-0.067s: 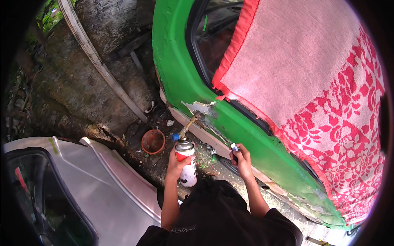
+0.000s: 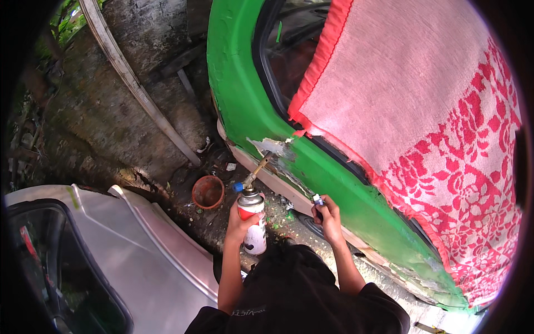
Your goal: The person uses a scraper to remove material from a dent on the side of a green car. They then ignite a blowtorch and apply heat to the same area while holding a small tool against the panel.
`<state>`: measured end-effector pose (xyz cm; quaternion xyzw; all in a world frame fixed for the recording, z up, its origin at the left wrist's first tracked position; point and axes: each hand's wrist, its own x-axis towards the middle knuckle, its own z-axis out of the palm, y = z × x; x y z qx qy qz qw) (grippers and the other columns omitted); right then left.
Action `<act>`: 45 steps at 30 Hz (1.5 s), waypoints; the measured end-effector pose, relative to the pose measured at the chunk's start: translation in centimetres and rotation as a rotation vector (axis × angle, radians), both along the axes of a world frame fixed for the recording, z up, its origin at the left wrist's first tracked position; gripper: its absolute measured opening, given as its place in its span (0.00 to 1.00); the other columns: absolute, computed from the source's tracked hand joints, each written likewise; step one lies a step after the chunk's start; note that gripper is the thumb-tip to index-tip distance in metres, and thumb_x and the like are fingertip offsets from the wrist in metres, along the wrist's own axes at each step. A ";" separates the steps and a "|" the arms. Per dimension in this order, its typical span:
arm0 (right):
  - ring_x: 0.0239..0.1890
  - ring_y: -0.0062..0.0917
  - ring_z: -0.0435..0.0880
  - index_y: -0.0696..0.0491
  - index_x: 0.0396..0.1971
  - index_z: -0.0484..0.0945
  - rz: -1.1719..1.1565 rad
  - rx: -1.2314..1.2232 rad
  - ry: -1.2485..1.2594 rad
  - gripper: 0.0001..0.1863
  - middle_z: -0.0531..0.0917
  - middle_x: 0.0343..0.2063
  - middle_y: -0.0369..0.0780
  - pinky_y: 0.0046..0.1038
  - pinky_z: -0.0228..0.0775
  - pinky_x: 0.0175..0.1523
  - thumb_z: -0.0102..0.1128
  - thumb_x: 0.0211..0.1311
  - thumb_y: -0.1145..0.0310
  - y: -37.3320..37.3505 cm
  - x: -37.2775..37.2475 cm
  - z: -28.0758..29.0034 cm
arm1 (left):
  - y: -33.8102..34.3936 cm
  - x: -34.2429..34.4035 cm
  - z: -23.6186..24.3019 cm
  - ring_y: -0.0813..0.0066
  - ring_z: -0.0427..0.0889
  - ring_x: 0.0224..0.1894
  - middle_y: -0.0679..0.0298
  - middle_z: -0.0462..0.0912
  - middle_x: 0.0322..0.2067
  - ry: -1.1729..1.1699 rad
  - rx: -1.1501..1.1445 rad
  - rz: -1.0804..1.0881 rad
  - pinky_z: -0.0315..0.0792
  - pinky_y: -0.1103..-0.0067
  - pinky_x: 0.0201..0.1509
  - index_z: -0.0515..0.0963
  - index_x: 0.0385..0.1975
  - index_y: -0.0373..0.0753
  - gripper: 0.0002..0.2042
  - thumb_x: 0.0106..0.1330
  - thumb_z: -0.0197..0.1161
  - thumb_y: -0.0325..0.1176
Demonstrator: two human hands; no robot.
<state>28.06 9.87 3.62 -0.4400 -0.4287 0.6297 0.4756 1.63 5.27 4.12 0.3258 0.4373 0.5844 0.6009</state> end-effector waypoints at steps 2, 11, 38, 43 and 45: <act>0.18 0.13 0.64 0.56 0.40 0.73 0.012 0.001 -0.009 0.07 0.73 0.19 0.33 0.19 0.53 0.23 0.47 0.68 0.73 0.2 0.0 0.1 | -0.5 0.3 -0.2 0.75 0.82 0.35 0.64 0.80 0.39 0.033 0.012 0.021 0.81 0.75 0.38 0.71 0.55 0.35 0.27 0.54 0.71 0.23; 0.17 0.13 0.64 0.57 0.41 0.73 0.033 0.003 -0.004 0.07 0.73 0.19 0.33 0.19 0.52 0.22 0.47 0.67 0.73 1.4 0.7 0.6 | -0.4 0.2 -0.2 0.77 0.81 0.37 0.64 0.80 0.38 0.086 0.005 0.037 0.78 0.78 0.41 0.71 0.52 0.36 0.25 0.53 0.72 0.24; 0.19 0.14 0.63 0.57 0.40 0.73 0.177 0.001 0.017 0.07 0.72 0.20 0.33 0.20 0.53 0.24 0.47 0.66 0.74 3.5 2.0 0.3 | -1.7 2.1 -0.7 0.77 0.81 0.43 0.65 0.82 0.42 0.157 -0.034 0.115 0.75 0.77 0.50 0.71 0.55 0.35 0.29 0.52 0.75 0.27; 0.19 0.14 0.62 0.59 0.38 0.72 0.188 -0.020 0.050 0.07 0.72 0.21 0.34 0.20 0.52 0.24 0.46 0.65 0.75 3.5 2.0 0.8 | -0.7 1.3 -1.0 0.77 0.81 0.43 0.64 0.81 0.42 0.171 -0.044 0.123 0.75 0.77 0.50 0.70 0.55 0.34 0.30 0.52 0.75 0.27; 0.19 0.14 0.62 0.60 0.38 0.72 0.164 -0.024 0.064 0.07 0.72 0.21 0.35 0.20 0.52 0.24 0.45 0.64 0.75 3.4 2.1 1.1 | -0.4 1.7 -0.4 0.77 0.81 0.42 0.65 0.81 0.41 0.170 -0.020 0.085 0.75 0.78 0.49 0.70 0.55 0.34 0.29 0.52 0.75 0.27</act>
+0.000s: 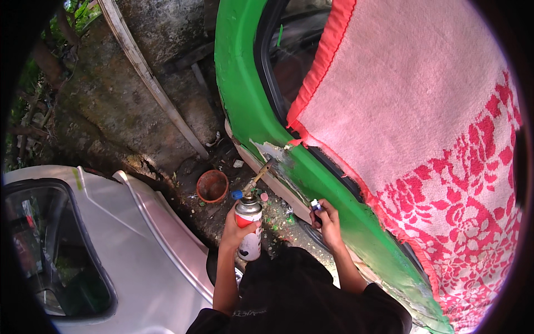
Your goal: The person uses a scraper to remove material from a dent on the side of a green car. They then ignite a blowtorch and apply heat to the same area while holding a small tool against the panel.
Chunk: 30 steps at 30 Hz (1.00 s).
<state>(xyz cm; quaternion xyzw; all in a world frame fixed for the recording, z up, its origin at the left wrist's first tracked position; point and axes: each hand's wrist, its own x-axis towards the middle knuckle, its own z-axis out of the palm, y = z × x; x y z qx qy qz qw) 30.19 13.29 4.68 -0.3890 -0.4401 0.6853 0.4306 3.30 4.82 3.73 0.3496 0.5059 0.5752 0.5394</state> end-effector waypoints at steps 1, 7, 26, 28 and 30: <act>0.19 0.13 0.62 0.60 0.38 0.72 -0.010 0.014 -0.007 0.07 0.72 0.21 0.35 0.20 0.52 0.24 0.45 0.64 0.76 -0.1 -0.1 -0.1 | 0.0 -0.1 -0.2 0.77 0.81 0.43 0.65 0.81 0.41 -0.015 -0.009 0.004 0.75 0.78 0.49 0.70 0.55 0.34 0.29 0.52 0.75 0.27; 0.19 0.14 0.60 0.59 0.36 0.70 -0.129 0.058 -0.026 0.08 0.71 0.20 0.36 0.20 0.52 0.24 0.44 0.60 0.73 -0.7 -1.2 0.1 | -0.1 -1.8 -1.0 0.76 0.81 0.41 0.64 0.81 0.41 -0.073 -0.062 -0.029 0.76 0.77 0.48 0.71 0.54 0.34 0.29 0.52 0.75 0.26; 0.19 0.15 0.62 0.56 0.36 0.68 -0.215 0.067 0.015 0.06 0.71 0.20 0.36 0.20 0.54 0.24 0.42 0.61 0.74 -1.5 -3.9 -0.1 | 1.5 -4.4 -1.1 0.75 0.83 0.36 0.62 0.81 0.39 -0.052 0.001 -0.085 0.80 0.75 0.39 0.70 0.54 0.35 0.27 0.54 0.73 0.24; 0.20 0.15 0.63 0.56 0.36 0.68 -0.209 0.081 -0.017 0.06 0.71 0.20 0.36 0.20 0.54 0.25 0.42 0.61 0.74 -1.4 -3.9 0.4 | 1.5 -3.9 0.2 0.76 0.82 0.38 0.63 0.81 0.40 -0.108 -0.041 -0.080 0.78 0.77 0.43 0.71 0.53 0.35 0.26 0.53 0.73 0.25; 0.20 0.15 0.63 0.56 0.36 0.69 -0.214 0.080 -0.016 0.06 0.72 0.20 0.36 0.20 0.54 0.25 0.43 0.61 0.74 -1.4 -3.7 0.5 | 1.6 -3.8 -0.8 0.76 0.82 0.39 0.63 0.81 0.40 -0.051 0.000 -0.072 0.77 0.77 0.45 0.71 0.53 0.35 0.26 0.53 0.73 0.25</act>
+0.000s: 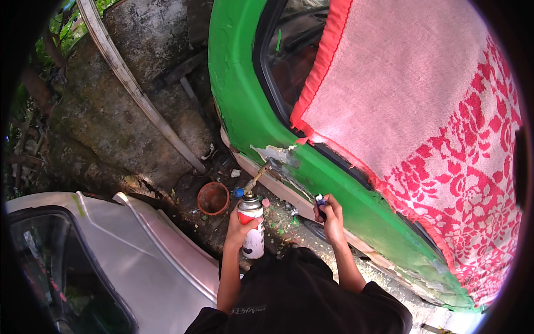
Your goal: The person uses a scraper to remove material from a dent on the side of a green car. They then ignite a blowtorch and apply heat to the same area while holding a small tool against the panel.
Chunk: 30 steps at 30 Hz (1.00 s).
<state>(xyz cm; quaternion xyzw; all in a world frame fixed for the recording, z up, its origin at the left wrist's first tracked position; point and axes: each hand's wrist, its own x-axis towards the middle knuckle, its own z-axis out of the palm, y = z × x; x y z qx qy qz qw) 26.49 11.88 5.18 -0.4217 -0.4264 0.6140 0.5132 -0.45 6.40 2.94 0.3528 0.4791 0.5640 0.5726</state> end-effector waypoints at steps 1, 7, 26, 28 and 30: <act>0.20 0.14 0.63 0.56 0.36 0.69 -0.002 -0.004 0.021 0.06 0.72 0.20 0.36 0.20 0.54 0.25 0.44 0.61 0.74 0.0 0.0 -0.1 | -0.1 0.0 -0.4 0.76 0.81 0.40 0.64 0.81 0.41 0.029 0.023 0.008 0.77 0.77 0.46 0.72 0.53 0.35 0.26 0.53 0.73 0.26; 0.20 0.14 0.63 0.57 0.37 0.70 0.005 -0.005 0.048 0.06 0.73 0.20 0.35 0.20 0.54 0.25 0.46 0.61 0.75 -0.1 0.3 0.0 | -0.1 -0.4 -1.3 0.76 0.81 0.41 0.64 0.82 0.41 -0.007 -0.009 0.018 0.76 0.77 0.48 0.73 0.52 0.35 0.26 0.53 0.74 0.27; 0.20 0.14 0.63 0.57 0.37 0.70 0.018 -0.031 0.035 0.06 0.73 0.21 0.35 0.19 0.54 0.26 0.45 0.61 0.75 -0.2 0.1 -0.2 | 1.3 -1.2 -1.1 0.76 0.81 0.38 0.64 0.81 0.40 -0.023 -0.006 0.029 0.78 0.77 0.43 0.72 0.51 0.36 0.24 0.54 0.74 0.28; 0.20 0.14 0.63 0.57 0.38 0.70 0.012 -0.032 0.041 0.07 0.73 0.21 0.35 0.19 0.54 0.26 0.45 0.61 0.75 -0.2 0.3 -0.7 | 1.2 -1.0 -1.1 0.76 0.82 0.37 0.64 0.81 0.39 -0.010 0.019 0.001 0.78 0.77 0.43 0.72 0.51 0.37 0.24 0.54 0.74 0.28; 0.20 0.14 0.63 0.57 0.38 0.70 0.010 -0.032 0.044 0.07 0.73 0.21 0.35 0.19 0.54 0.25 0.45 0.61 0.75 -0.2 0.2 -0.9 | 1.3 -1.0 -1.2 0.75 0.82 0.37 0.63 0.81 0.39 0.008 0.047 0.016 0.78 0.77 0.43 0.72 0.50 0.37 0.24 0.54 0.74 0.27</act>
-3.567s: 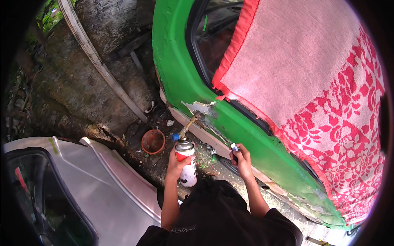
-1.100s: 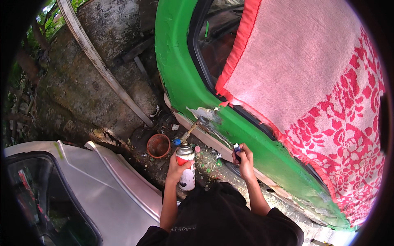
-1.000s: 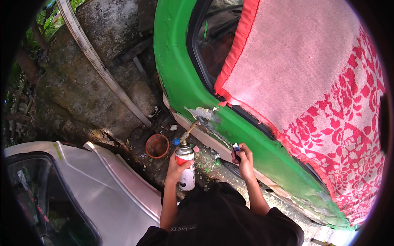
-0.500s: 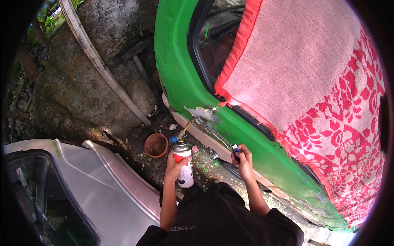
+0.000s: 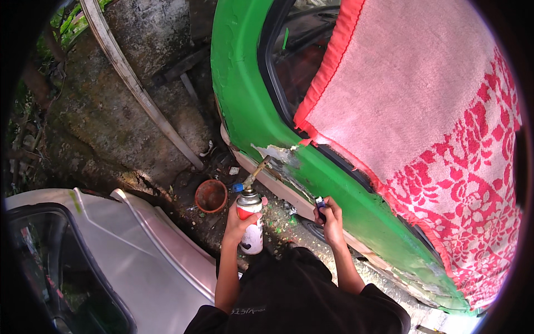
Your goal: The person uses a scraper to remove material from a dent on the side of a green car. They then ignite a blowtorch and apply heat to the same area while holding a small tool against the panel.
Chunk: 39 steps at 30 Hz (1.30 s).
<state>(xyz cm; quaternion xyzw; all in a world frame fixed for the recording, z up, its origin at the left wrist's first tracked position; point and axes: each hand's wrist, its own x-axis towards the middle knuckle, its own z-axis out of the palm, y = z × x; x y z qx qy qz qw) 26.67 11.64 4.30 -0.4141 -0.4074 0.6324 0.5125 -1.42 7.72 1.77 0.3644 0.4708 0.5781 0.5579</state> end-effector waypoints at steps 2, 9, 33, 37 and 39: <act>0.20 0.14 0.62 0.57 0.38 0.70 0.002 0.003 -0.006 0.07 0.73 0.21 0.35 0.19 0.54 0.25 0.45 0.61 0.75 0.0 -0.1 0.3 | 0.1 0.4 1.6 0.76 0.82 0.38 0.63 0.81 0.39 -0.087 -0.056 -0.015 0.77 0.77 0.44 0.72 0.51 0.36 0.24 0.54 0.74 0.27; 0.20 0.14 0.62 0.57 0.37 0.70 -0.021 -0.005 -0.002 0.06 0.73 0.21 0.35 0.19 0.53 0.25 0.45 0.61 0.74 0.0 -0.4 0.0 | 0.2 0.2 0.7 0.77 0.80 0.42 0.64 0.82 0.42 -0.015 0.001 -0.052 0.75 0.77 0.49 0.72 0.52 0.35 0.25 0.54 0.72 0.26; 0.20 0.14 0.62 0.56 0.36 0.69 -0.004 -0.024 -0.003 0.05 0.72 0.20 0.35 0.20 0.52 0.25 0.46 0.61 0.74 0.1 -1.1 0.0 | 0.6 -0.6 -1.0 0.74 0.82 0.34 0.63 0.80 0.38 -0.082 -0.061 -0.018 0.82 0.73 0.33 0.71 0.53 0.35 0.25 0.55 0.72 0.24; 0.20 0.14 0.62 0.56 0.36 0.69 -0.005 -0.015 0.011 0.05 0.72 0.20 0.35 0.20 0.53 0.26 0.46 0.61 0.73 -0.1 -1.0 0.2 | 0.7 -1.0 -2.3 0.74 0.82 0.35 0.63 0.80 0.38 -0.088 -0.104 -0.015 0.81 0.73 0.37 0.71 0.52 0.35 0.25 0.55 0.72 0.24; 0.20 0.14 0.62 0.56 0.37 0.69 -0.023 -0.016 0.004 0.06 0.72 0.20 0.35 0.20 0.53 0.26 0.46 0.61 0.73 -0.2 -0.9 0.3 | 0.4 -0.8 -1.3 0.74 0.82 0.34 0.63 0.80 0.38 -0.113 -0.127 -0.035 0.81 0.73 0.37 0.71 0.52 0.35 0.24 0.55 0.72 0.25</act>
